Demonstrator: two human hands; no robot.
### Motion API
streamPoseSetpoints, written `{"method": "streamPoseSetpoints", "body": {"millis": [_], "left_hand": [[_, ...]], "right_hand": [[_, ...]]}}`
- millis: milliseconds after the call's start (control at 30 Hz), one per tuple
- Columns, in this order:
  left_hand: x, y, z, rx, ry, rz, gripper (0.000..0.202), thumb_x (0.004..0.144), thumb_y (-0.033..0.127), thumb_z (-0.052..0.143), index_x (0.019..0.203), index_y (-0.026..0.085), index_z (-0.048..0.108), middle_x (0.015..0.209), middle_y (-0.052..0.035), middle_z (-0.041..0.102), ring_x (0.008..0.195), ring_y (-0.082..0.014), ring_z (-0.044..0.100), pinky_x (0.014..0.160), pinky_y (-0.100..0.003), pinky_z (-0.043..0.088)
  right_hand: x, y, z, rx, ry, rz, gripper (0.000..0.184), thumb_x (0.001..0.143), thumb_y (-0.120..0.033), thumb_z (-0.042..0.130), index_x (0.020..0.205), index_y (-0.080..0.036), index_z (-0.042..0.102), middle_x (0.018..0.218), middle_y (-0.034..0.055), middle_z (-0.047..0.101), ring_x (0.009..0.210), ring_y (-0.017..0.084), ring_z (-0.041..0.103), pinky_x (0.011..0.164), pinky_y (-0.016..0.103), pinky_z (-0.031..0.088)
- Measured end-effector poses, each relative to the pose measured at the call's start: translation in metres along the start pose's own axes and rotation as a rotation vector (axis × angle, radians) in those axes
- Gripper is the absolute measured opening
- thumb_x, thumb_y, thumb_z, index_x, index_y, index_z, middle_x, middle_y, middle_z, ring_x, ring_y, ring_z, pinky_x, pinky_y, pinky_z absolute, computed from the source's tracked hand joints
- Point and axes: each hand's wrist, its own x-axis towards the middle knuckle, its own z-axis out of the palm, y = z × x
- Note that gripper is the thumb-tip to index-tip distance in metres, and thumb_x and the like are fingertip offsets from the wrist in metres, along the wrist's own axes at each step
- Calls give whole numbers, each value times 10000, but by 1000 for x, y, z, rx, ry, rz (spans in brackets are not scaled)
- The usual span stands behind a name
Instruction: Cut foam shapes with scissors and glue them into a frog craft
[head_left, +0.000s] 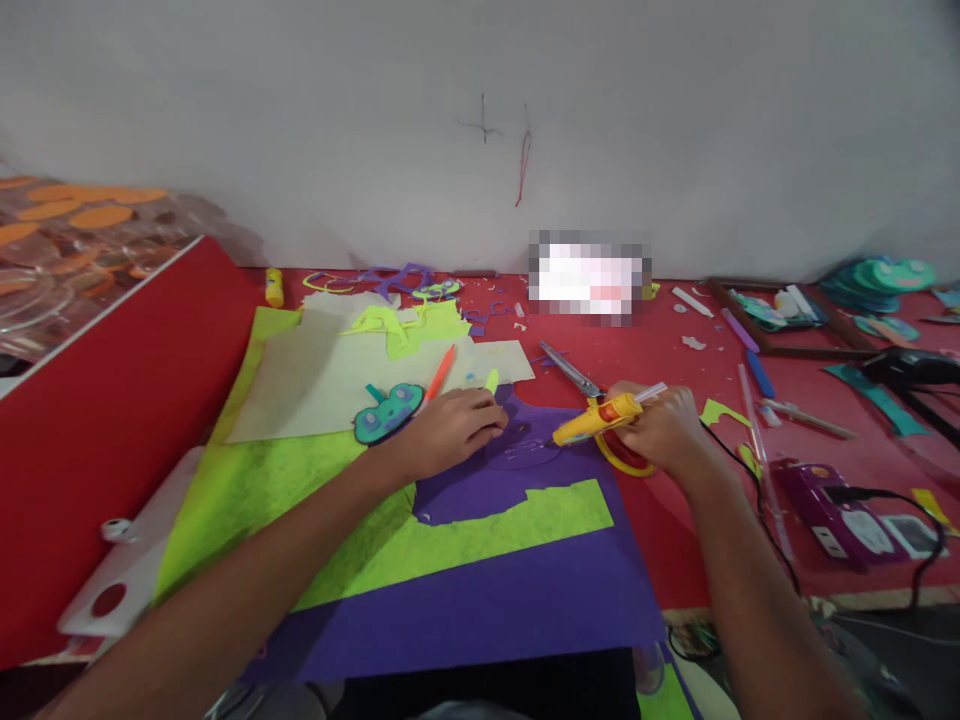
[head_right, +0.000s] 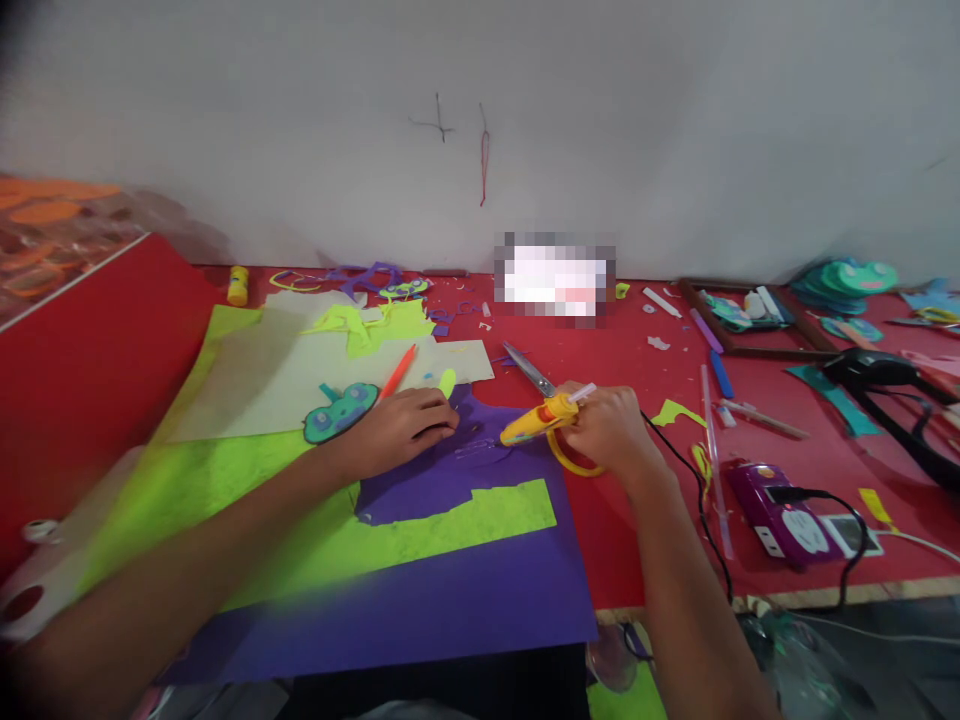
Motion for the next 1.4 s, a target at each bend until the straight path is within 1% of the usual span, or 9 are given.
{"method": "streamPoseSetpoints", "body": {"millis": [233, 400, 667, 767, 867, 1067, 1167, 1267, 1400], "left_hand": [[0, 1, -1, -1, 3, -5, 222, 1045, 290, 479, 1014, 188, 674, 987, -53, 660, 930, -188, 614, 867, -327, 448], [-1, 0, 0, -5, 8, -3, 238, 1051, 301, 464, 1028, 194, 675, 999, -57, 662, 941, -190, 618, 862, -325, 444], [-1, 1, -1, 3, -3, -9, 248, 1055, 300, 449, 1036, 195, 672, 1009, -57, 660, 946, -186, 614, 874, -324, 446], [0, 1, 0, 0, 1, -9, 238, 1051, 296, 462, 1020, 191, 672, 988, -53, 658, 935, -184, 611, 868, -320, 445], [0, 1, 0, -2, -1, -14, 243, 1053, 298, 459, 1005, 185, 669, 969, -51, 653, 925, -184, 608, 859, -319, 443], [0, 1, -1, -20, -12, -12, 210, 1044, 278, 478, 1014, 187, 665, 986, -48, 661, 925, -180, 610, 856, -314, 439], [-1, 2, -1, -11, -17, -16, 201, 1041, 269, 479, 1025, 190, 664, 997, -50, 663, 941, -185, 612, 868, -318, 440], [0, 2, -1, -5, -18, -24, 201, 1041, 273, 480, 1029, 190, 662, 1001, -49, 663, 943, -188, 613, 871, -322, 440], [1, 2, -2, -8, -25, -24, 194, 1037, 266, 483, 1011, 188, 660, 979, -48, 659, 924, -185, 609, 852, -317, 437]], "right_hand": [[0, 1, -3, 5, -6, 50, 137, 661, -258, 540, 667, -197, 662, 591, 42, 683, 539, 198, 604, 546, 291, 279], [2, -3, -3, 81, 10, 22, 156, 686, -239, 545, 721, -198, 691, 654, 35, 710, 588, 193, 635, 549, 283, 313], [2, -21, -2, 175, 114, -85, 175, 784, -184, 567, 885, -204, 708, 901, 39, 768, 758, 197, 694, 614, 279, 388], [2, -32, -1, 187, 140, -120, 141, 874, -234, 571, 916, -205, 702, 934, 46, 763, 770, 184, 691, 603, 268, 375], [3, -40, 1, 162, 181, -140, 162, 937, -323, 598, 929, -199, 701, 901, 39, 758, 738, 162, 684, 569, 261, 332], [3, -43, 6, 77, 169, -134, 370, 930, -519, 620, 751, -195, 632, 714, 5, 702, 590, 133, 609, 529, 276, 238], [3, -43, 6, 67, 167, -124, 390, 933, -527, 603, 725, -197, 609, 680, -1, 686, 565, 127, 590, 528, 277, 224], [3, -43, 5, 58, 151, -129, 366, 941, -506, 593, 742, -201, 625, 696, 8, 701, 600, 144, 620, 537, 280, 233], [4, -44, 5, 60, 103, -115, 307, 949, -502, 584, 888, -218, 685, 819, 26, 762, 676, 178, 672, 549, 283, 272]]}}
